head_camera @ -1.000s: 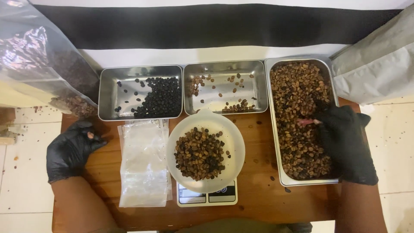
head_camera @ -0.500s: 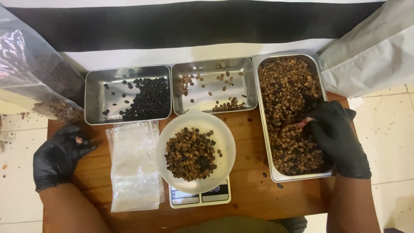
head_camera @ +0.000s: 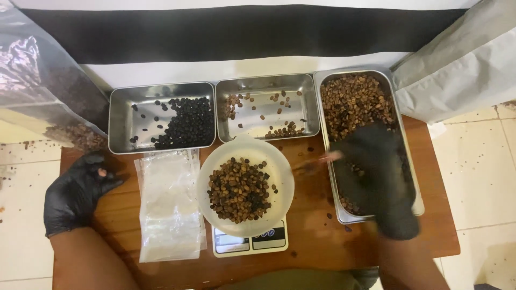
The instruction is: Portioning roasted coffee beans into small plastic bags using a spoon and a digital scale for precise measurement.
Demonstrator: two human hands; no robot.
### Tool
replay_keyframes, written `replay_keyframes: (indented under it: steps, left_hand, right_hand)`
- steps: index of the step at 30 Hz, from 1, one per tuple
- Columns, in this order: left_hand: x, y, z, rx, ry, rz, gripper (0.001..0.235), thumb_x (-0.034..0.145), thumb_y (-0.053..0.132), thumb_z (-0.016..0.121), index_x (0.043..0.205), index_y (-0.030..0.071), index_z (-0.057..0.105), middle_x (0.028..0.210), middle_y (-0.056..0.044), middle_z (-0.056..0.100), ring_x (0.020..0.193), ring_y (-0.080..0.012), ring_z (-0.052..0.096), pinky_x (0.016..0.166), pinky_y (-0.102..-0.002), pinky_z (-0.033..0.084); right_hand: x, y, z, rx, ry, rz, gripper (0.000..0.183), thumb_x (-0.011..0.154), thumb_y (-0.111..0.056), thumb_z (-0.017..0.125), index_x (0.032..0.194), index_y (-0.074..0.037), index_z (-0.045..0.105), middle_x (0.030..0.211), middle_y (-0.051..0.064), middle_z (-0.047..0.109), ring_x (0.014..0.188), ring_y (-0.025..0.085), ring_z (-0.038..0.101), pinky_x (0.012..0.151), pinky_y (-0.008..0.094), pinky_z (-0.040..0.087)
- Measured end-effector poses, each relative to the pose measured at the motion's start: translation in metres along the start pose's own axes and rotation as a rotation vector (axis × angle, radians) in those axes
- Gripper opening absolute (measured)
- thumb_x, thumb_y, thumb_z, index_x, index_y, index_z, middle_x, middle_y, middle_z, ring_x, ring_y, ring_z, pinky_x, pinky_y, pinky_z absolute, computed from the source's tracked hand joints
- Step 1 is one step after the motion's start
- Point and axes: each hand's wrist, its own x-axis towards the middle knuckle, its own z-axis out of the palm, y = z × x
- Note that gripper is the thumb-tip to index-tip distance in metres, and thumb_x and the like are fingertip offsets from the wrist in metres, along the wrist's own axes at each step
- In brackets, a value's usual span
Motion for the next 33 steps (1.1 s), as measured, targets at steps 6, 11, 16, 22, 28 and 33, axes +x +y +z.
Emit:
replay_keyframes:
  steps: [6, 11, 16, 22, 28, 33]
  left_hand:
    - [0.002, 0.006, 0.0, -2.998, 0.491, -0.013, 0.048, 0.098, -0.004, 0.036, 0.145, -0.006, 0.044, 0.098, -0.021, 0.054, 0.107, -0.0468, 0.061, 0.107, -0.073, 0.045]
    - [-0.016, 0.0, -0.041, -1.421, 0.756, -0.116, 0.054, 0.071, 0.006, 0.089, 0.119, -0.004, 0.065, 0.117, -0.014, 0.064, 0.108, -0.0195, 0.064, 0.106, -0.03, 0.053]
    - [-0.012, 0.001, -0.036, -1.514, 0.554, -0.253, 0.065, 0.071, 0.013, 0.092, 0.127, -0.002, 0.062, 0.106, -0.013, 0.064, 0.095, -0.0216, 0.065, 0.1, -0.033, 0.052]
    - [-0.012, 0.01, -0.025, -2.05, 0.662, -0.152, 0.05, 0.083, -0.011, 0.065, 0.131, -0.005, 0.053, 0.111, -0.018, 0.058, 0.108, -0.0284, 0.062, 0.106, -0.047, 0.053]
    - [-0.038, -0.001, -0.078, -1.879, 0.49, -0.325, 0.063, 0.072, -0.003, 0.088, 0.127, 0.0, 0.058, 0.094, -0.011, 0.066, 0.086, -0.0193, 0.064, 0.089, -0.03, 0.052]
    - [-0.039, -0.002, -0.082, -1.735, 0.569, -0.285, 0.062, 0.073, 0.001, 0.088, 0.128, -0.005, 0.061, 0.12, -0.013, 0.064, 0.096, -0.0224, 0.063, 0.098, -0.034, 0.053]
  right_hand:
    - [-0.003, -0.013, 0.009, -0.108, -0.025, -0.119, 0.012, 0.088, -0.007, 0.067, 0.094, -0.016, 0.068, 0.081, 0.0, 0.068, 0.077, 0.025, 0.061, 0.088, 0.048, 0.032]
    - [-0.031, 0.035, -0.023, -0.478, 0.104, 0.114, 0.011, 0.107, -0.009, 0.068, 0.111, -0.012, 0.078, 0.091, 0.007, 0.068, 0.088, 0.03, 0.062, 0.089, 0.047, 0.03]
    - [-0.071, 0.137, -0.043, -0.855, 0.08, 0.133, 0.023, 0.098, -0.013, 0.079, 0.116, -0.027, 0.083, 0.097, -0.001, 0.073, 0.095, 0.031, 0.063, 0.089, 0.045, 0.034]
    - [-0.069, 0.15, -0.037, -0.874, -0.154, 0.177, 0.025, 0.088, -0.02, 0.072, 0.108, -0.033, 0.073, 0.084, -0.006, 0.067, 0.09, 0.027, 0.064, 0.078, 0.041, 0.032]
    - [-0.084, 0.174, -0.02, -0.562, -0.095, 0.321, 0.014, 0.096, -0.021, 0.063, 0.103, -0.02, 0.075, 0.091, 0.004, 0.062, 0.096, 0.034, 0.059, 0.079, 0.048, 0.031]
    - [-0.081, 0.165, -0.014, -0.438, -0.035, 0.374, 0.014, 0.097, -0.025, 0.066, 0.1, -0.031, 0.079, 0.106, 0.0, 0.064, 0.112, 0.03, 0.058, 0.084, 0.051, 0.033]
